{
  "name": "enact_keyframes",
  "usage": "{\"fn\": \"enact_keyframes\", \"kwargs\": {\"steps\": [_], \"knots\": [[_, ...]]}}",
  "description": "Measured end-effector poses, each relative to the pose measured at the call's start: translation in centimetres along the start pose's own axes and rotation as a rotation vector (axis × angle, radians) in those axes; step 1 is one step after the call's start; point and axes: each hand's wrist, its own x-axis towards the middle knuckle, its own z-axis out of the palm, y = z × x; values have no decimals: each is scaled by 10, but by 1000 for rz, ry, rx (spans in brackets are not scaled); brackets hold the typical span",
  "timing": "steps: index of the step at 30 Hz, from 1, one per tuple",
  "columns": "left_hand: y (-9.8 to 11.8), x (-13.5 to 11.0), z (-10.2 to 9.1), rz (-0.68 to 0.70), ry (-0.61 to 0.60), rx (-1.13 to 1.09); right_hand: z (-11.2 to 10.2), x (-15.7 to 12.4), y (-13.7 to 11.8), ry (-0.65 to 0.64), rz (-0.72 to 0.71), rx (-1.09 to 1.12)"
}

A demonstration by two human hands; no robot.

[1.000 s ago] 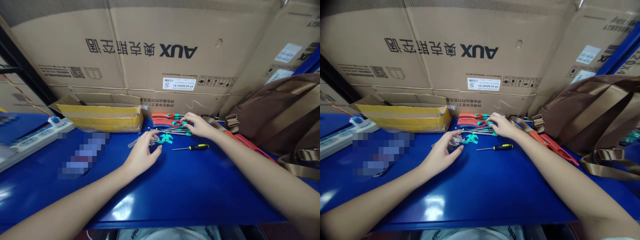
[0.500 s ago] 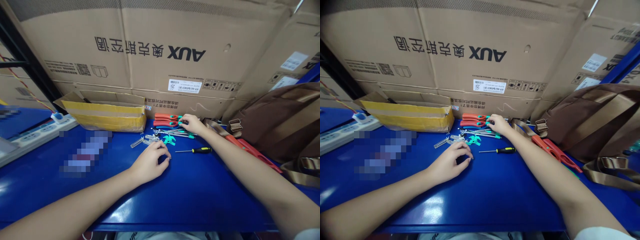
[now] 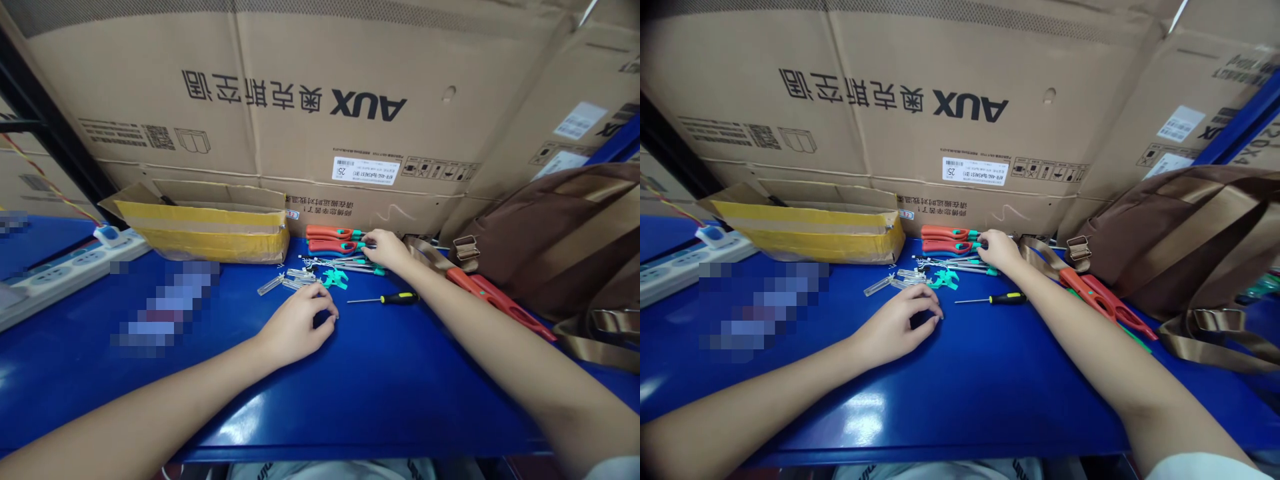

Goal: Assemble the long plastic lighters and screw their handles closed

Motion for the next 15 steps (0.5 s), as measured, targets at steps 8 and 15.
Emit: {"fn": "enact_keyframes", "kwargs": {"steps": [8,15], "knots": [[1,1,-1,-7,-16,-12,-14,-13,-15,14,-18,-85],[1,0,0,4,-22,-13,-39,-38,-17,-14,48,-150]]}}
